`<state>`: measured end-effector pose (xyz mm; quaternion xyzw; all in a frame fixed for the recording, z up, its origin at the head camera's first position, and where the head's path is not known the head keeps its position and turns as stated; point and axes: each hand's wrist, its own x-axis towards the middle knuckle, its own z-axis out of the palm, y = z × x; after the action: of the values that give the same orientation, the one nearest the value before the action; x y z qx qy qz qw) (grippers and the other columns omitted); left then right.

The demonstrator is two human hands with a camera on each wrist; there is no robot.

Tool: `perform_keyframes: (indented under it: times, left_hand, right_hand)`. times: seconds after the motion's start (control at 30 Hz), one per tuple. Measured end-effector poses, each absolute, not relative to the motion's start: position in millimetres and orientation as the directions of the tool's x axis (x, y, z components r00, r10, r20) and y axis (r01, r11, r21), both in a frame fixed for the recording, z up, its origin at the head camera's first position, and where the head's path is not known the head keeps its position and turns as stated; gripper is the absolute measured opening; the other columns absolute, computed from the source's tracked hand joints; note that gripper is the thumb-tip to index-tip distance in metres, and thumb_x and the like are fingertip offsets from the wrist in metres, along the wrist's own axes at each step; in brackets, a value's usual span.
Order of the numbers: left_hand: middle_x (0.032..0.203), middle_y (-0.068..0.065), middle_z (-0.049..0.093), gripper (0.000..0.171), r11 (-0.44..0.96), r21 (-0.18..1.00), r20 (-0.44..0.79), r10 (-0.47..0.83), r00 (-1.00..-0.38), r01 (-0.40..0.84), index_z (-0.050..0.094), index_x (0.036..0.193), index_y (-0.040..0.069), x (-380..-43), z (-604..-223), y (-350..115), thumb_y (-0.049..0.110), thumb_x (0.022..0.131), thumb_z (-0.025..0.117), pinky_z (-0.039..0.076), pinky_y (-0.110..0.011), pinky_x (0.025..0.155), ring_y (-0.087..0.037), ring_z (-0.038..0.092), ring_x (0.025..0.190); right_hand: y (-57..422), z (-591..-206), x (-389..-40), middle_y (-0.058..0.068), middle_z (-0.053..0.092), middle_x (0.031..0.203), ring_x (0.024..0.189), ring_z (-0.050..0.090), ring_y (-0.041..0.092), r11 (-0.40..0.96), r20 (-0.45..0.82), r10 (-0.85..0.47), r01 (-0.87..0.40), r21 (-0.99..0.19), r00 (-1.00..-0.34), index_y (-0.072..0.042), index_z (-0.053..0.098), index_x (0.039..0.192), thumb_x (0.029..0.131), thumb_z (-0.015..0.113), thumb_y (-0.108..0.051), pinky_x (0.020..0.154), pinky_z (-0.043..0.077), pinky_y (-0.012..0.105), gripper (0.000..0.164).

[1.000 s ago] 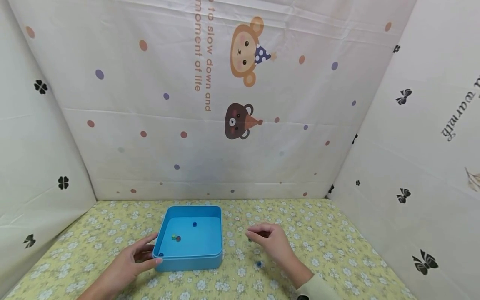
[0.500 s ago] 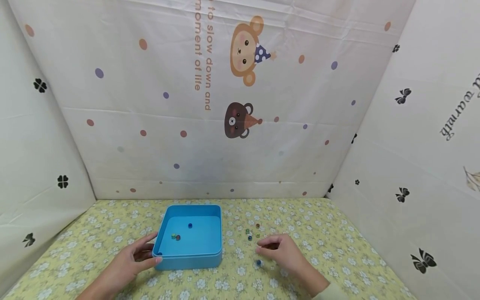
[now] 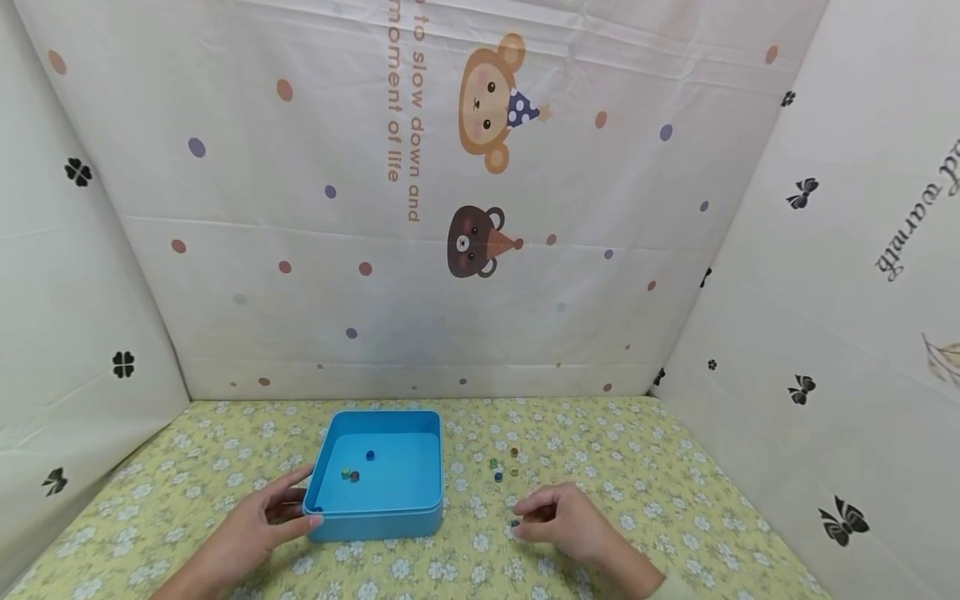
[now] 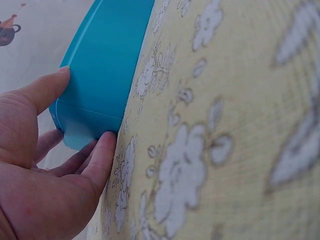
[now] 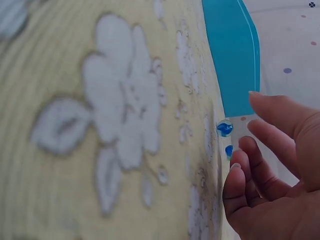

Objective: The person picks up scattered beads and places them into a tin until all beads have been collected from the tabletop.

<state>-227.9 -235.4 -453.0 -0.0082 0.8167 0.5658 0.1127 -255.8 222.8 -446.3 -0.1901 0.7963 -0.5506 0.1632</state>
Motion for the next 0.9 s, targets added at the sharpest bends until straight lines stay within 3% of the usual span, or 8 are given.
perform_keyframes:
  times: [0.9]
  left_hand:
    - [0.145, -0.031, 0.053, 0.088, 0.367, 0.916, -0.205, 0.079, -0.976, -0.162, 0.027, 0.163, 0.007, -228.1, -454.6, -235.4, 0.030, 0.094, 0.077, 0.068, -0.042, 0.093, -0.035, 0.064, 0.121]
  right_hand:
    - [214.9, -447.1, -259.5, 0.009, 0.076, 0.095, 0.079, 0.067, 0.017, 0.463, -0.080, -0.440, -0.150, -0.874, -0.894, -0.002, 0.080, 0.104, 0.084, 0.085, -0.009, 0.061, 0.062, 0.021, 0.022]
